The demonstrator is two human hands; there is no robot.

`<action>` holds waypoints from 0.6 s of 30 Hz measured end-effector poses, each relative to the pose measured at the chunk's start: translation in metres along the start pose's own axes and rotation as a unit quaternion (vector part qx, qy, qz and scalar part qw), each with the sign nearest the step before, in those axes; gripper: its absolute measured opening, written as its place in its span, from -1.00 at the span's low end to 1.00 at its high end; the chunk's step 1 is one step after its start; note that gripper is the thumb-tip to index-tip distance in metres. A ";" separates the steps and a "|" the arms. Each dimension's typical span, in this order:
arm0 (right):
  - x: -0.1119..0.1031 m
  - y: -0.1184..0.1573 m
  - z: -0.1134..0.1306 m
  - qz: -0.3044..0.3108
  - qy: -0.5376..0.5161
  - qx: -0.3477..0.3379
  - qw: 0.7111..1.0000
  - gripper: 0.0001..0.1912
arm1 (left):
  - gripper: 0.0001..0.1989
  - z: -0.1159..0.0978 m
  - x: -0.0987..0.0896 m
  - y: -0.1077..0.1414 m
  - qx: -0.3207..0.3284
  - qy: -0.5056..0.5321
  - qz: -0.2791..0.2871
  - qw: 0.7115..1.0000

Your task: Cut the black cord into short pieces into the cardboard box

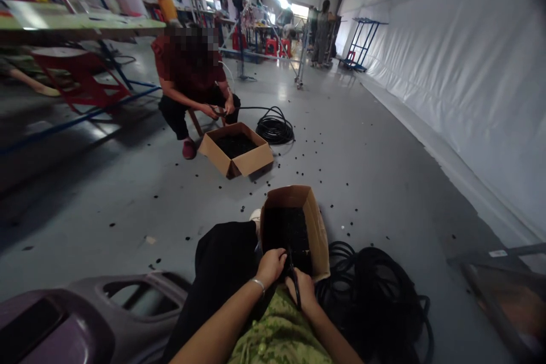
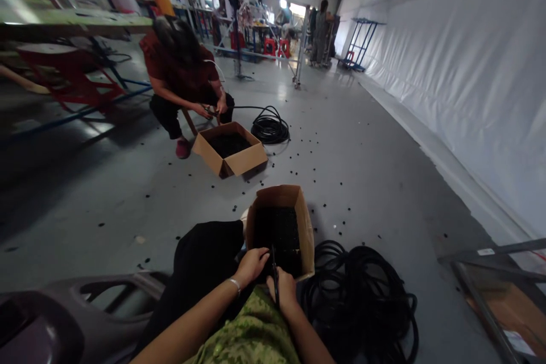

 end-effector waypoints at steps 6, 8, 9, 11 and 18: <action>0.007 -0.003 -0.001 -0.011 -0.006 0.004 1.000 -0.76 | -0.68 0.008 0.004 -0.007 0.005 0.001 0.000 1.000; 0.009 -0.004 -0.002 -0.008 0.002 0.005 1.000 -0.74 | -0.69 0.009 0.004 -0.008 0.003 0.002 -0.001 1.000; 0.010 -0.005 -0.002 -0.005 0.007 0.003 1.000 -0.73 | -0.69 0.008 0.004 -0.008 0.001 0.003 -0.001 1.000; 0.010 -0.006 -0.003 0.002 0.017 -0.002 1.000 -0.72 | -0.69 0.007 0.003 -0.008 0.000 0.005 -0.001 1.000; 0.015 -0.007 -0.007 -0.013 0.027 -0.027 0.999 -0.72 | -0.72 0.001 -0.002 -0.005 -0.009 0.019 -0.012 1.000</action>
Point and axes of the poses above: each hand's wrist, its own y-axis away from the middle knuckle, its own x-axis out of the palm, z = x × y, the point moved 1 cm from there along -y, towards the middle knuckle, and after that the axes turned 5 degrees about y, right-handed, at the moved point
